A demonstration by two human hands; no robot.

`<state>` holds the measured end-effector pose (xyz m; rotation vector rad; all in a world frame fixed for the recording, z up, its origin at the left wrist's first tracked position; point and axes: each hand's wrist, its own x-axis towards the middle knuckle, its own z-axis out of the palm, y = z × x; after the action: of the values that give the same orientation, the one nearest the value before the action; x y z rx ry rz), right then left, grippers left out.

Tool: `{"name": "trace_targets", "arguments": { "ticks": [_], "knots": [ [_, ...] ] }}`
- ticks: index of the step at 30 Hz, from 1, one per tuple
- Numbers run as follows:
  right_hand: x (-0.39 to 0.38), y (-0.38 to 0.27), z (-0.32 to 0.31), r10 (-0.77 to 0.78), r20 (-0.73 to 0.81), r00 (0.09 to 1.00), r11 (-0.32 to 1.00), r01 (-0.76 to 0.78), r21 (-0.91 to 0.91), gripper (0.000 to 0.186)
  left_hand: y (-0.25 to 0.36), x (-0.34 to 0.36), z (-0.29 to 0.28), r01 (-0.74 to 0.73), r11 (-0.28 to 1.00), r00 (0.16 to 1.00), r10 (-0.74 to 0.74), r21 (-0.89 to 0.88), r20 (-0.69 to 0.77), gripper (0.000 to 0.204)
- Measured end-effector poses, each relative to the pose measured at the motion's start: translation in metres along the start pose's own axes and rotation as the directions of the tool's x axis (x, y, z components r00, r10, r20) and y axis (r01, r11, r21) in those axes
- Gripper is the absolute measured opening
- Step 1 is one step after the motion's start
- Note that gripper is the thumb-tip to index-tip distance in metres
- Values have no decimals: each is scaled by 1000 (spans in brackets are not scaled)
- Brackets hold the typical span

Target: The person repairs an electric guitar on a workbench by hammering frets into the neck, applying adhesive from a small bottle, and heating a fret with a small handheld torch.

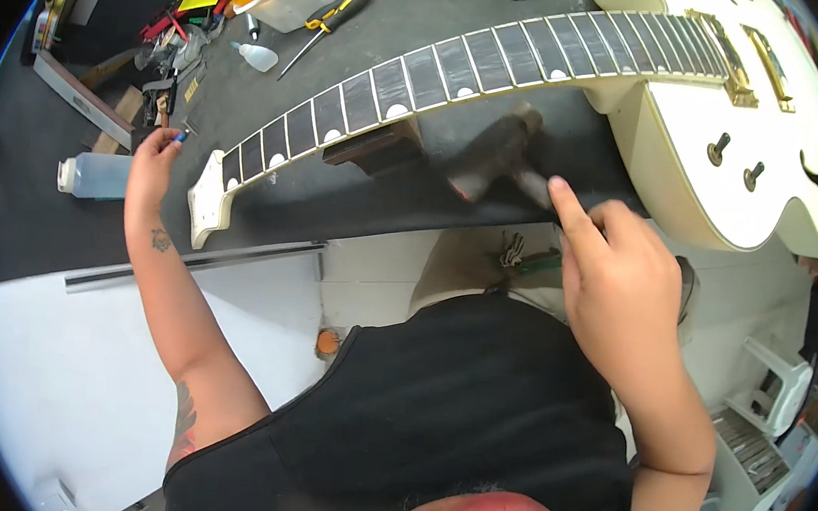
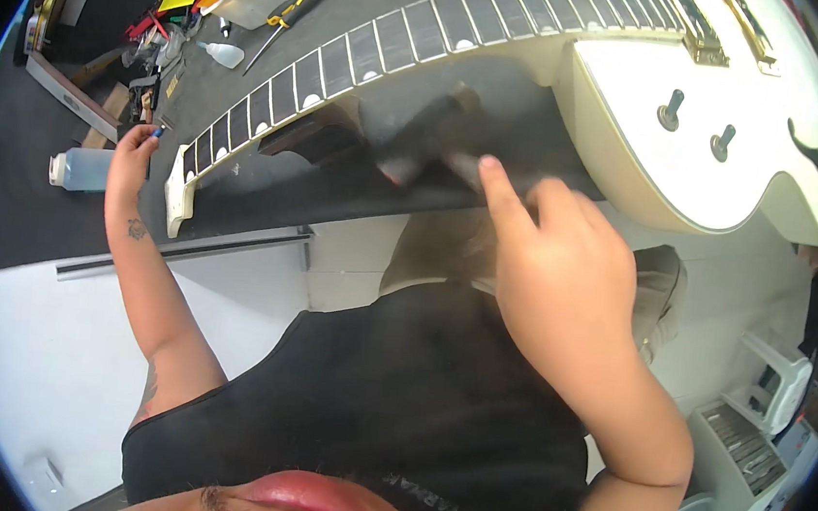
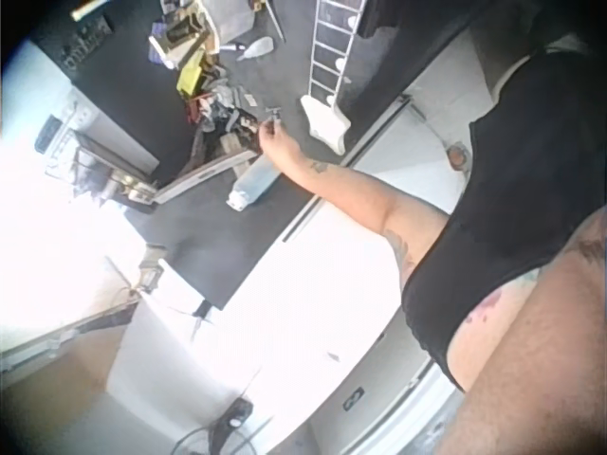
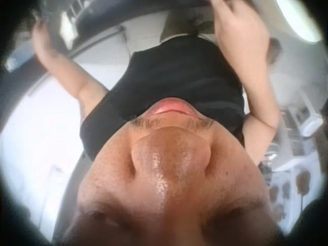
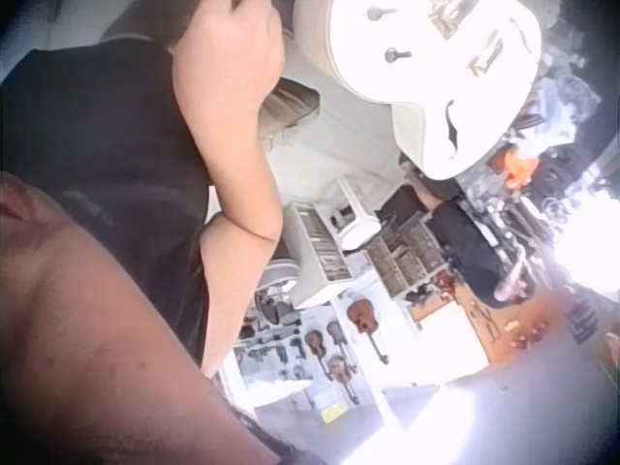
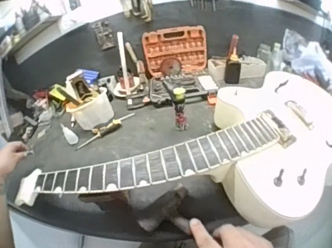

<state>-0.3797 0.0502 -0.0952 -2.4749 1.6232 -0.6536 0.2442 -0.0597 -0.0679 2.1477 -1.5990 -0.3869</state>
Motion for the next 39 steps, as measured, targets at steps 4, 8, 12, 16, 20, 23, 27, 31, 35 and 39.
{"name": "trace_targets", "arguments": {
  "ticks": [4,8,12,16,20,23,27,31,35,39],
  "knots": [
    [21,-1,24,-7,-70,998,1000,8,18,55,-14,16,8,9,998,995,-16,70,101,20],
    [36,3,41,-8,-122,993,1000,7,-14,47,26,14,18,16,951,998,-33,309,51,25],
    [44,5,47,-13,-117,993,1000,15,18,43,70,-1,10,12,988,993,7,154,-119,34],
    [51,7,53,-4,-129,992,991,21,130,42,128,0,43,29,955,995,1,-295,102,53],
    [51,8,40,40,-107,993,961,-9,278,45,143,24,71,80,917,975,10,-390,222,59],
    [51,10,41,55,-73,996,955,-32,294,48,152,36,89,110,973,970,-60,-204,237,56],
    [50,10,38,64,-47,997,953,-47,299,49,140,55,102,77,997,973,-69,-28,220,53],
    [51,13,39,57,-70,996,947,-31,319,48,132,60,96,143,984,962,-113,-107,247,45],
    [46,11,27,2,-128,992,922,48,385,49,194,-3,92,-150,662,974,225,-735,4,20],
    [31,18,-12,-235,-63,970,819,233,524,53,207,-51,81,-137,413,911,409,-900,49,31]
  ]
}}
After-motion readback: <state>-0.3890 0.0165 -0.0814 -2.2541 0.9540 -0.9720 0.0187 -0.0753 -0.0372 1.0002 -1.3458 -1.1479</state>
